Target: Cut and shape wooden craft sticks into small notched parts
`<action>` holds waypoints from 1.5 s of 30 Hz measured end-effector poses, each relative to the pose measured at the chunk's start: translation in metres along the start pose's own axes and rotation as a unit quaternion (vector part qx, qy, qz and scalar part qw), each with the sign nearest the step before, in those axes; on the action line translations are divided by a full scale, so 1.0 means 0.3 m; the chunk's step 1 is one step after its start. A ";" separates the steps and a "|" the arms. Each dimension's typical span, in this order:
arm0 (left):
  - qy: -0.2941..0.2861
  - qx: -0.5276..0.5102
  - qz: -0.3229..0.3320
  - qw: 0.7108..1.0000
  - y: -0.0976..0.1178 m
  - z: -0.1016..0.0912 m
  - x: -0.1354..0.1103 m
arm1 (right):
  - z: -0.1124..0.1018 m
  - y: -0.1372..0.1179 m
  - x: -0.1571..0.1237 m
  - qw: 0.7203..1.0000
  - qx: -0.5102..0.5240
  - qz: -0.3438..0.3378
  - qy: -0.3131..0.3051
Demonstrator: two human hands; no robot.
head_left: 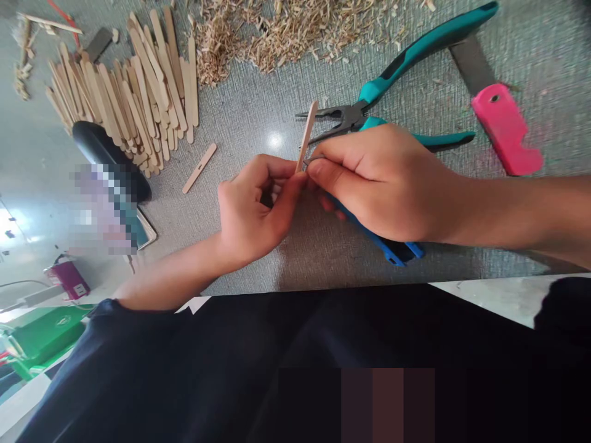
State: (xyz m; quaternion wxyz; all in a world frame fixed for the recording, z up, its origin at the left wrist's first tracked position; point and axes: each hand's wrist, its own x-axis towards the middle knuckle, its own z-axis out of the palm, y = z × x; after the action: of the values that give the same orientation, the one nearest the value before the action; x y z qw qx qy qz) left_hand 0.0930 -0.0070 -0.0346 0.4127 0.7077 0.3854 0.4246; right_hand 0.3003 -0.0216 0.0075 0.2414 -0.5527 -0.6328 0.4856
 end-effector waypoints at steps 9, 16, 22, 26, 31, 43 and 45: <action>-0.029 -0.067 -0.070 0.995 -0.003 -0.005 0.000 | -0.024 -0.012 0.006 0.997 0.047 0.032 -0.044; -0.061 -0.146 -0.109 0.981 -0.006 -0.013 0.022 | -0.031 -0.015 0.012 0.980 0.183 0.042 -0.067; -0.072 -0.170 -0.122 0.975 -0.008 -0.016 0.028 | -0.031 -0.006 0.009 0.968 0.231 0.059 -0.074; -0.075 -0.178 -0.126 0.973 -0.007 -0.019 0.027 | -0.033 -0.011 0.009 0.966 0.240 0.060 -0.079; -0.081 -0.187 -0.126 0.971 -0.016 -0.021 0.030 | -0.046 -0.032 0.014 0.967 0.225 0.082 -0.083; -0.052 -0.165 -0.129 0.976 -0.006 -0.009 0.025 | -0.024 0.009 0.001 0.968 0.246 0.013 -0.054; -0.039 -0.156 -0.130 0.978 -0.004 -0.005 0.023 | -0.021 0.006 0.001 0.971 0.235 0.015 -0.049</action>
State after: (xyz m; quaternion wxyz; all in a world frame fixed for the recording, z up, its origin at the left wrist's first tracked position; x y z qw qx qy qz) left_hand 0.0939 0.0001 -0.0333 0.5844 0.5944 0.3869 0.3943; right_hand 0.3063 -0.0193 0.0084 0.3258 -0.4660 -0.5036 0.6505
